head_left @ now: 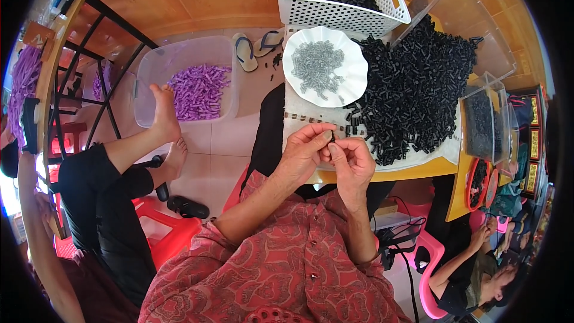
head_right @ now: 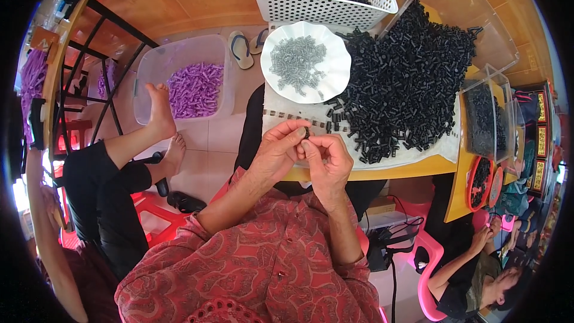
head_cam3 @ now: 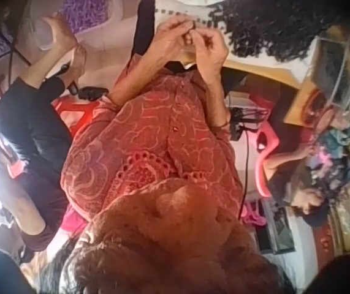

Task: The person assembles plastic cord locks by taking components from the table and fitting the pieces together by hand.

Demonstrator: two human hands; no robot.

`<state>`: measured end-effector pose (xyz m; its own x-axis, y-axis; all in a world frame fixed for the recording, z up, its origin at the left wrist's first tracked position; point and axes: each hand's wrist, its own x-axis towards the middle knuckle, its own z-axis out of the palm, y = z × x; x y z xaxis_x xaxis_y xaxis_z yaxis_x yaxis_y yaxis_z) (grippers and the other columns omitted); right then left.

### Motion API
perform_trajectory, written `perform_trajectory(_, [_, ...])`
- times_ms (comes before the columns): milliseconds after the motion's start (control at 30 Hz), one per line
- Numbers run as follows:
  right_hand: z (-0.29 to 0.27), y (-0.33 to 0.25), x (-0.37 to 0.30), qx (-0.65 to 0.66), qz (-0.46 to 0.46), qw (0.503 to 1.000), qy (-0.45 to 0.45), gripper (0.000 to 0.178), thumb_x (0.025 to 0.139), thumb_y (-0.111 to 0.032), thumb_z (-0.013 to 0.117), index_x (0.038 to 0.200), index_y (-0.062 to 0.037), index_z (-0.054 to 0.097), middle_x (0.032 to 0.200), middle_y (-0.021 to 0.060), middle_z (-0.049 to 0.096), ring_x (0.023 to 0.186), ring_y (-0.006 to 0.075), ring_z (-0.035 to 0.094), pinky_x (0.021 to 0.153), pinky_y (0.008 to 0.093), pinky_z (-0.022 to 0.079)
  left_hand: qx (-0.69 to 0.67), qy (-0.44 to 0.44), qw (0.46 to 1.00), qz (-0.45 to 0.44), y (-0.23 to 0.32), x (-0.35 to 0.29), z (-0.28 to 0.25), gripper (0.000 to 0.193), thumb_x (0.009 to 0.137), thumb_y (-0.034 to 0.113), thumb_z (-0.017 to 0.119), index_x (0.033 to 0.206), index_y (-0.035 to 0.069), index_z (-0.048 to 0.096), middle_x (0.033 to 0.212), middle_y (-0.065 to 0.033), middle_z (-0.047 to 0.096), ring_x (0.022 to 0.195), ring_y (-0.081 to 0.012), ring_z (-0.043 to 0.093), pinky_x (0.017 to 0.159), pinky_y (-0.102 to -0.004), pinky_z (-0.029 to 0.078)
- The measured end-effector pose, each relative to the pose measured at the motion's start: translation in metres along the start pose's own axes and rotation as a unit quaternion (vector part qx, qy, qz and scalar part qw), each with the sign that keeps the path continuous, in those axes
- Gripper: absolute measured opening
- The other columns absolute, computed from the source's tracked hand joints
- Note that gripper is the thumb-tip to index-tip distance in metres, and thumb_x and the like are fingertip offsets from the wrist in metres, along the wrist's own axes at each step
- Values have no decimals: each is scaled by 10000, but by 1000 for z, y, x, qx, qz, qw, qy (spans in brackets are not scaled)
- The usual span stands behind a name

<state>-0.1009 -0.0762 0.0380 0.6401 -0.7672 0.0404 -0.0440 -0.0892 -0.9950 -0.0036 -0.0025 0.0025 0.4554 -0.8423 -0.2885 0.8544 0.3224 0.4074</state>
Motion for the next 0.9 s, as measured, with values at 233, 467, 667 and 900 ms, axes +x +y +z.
perform_trajectory(233, [1, -9, -1, 10, -22, 1000, 3, 87, 849, 50, 674, 903, 38, 606, 880, 62, 584, 708, 89, 615, 624, 213, 520, -7, -30, 1000, -5, 0, -2, -3, 238, 954, 75, 574, 1172, -16, 606, 945, -70, 656, 725, -96, 571, 645, -224, 472])
perform_trajectory(467, [-2, -13, -3, -15, -71, 997, 10, 130, 825, 70, 690, 910, 36, 599, 895, 80, 593, 703, 115, 645, 616, 224, 532, -28, -65, 997, -14, 2, -5, -1, 254, 960, 82, 567, 1195, -11, 598, 999, -80, 656, 762, -99, 584, 669, -232, 487])
perform_trajectory(667, [-5, -15, -4, -44, -105, 993, 12, 156, 810, 71, 705, 912, 26, 596, 903, 95, 597, 715, 123, 655, 619, 229, 542, -43, -69, 996, -24, 4, -5, 4, 252, 958, 89, 572, 1189, -8, 602, 997, -84, 656, 741, -102, 579, 663, -232, 491])
perform_trajectory(900, [-5, -19, -3, -62, -127, 990, 9, 155, 805, 66, 712, 914, 20, 611, 903, 101, 601, 715, 132, 658, 618, 232, 545, -68, -67, 995, -37, 3, -6, 3, 244, 955, 94, 579, 1175, -6, 610, 985, -91, 660, 733, -108, 579, 662, -236, 492])
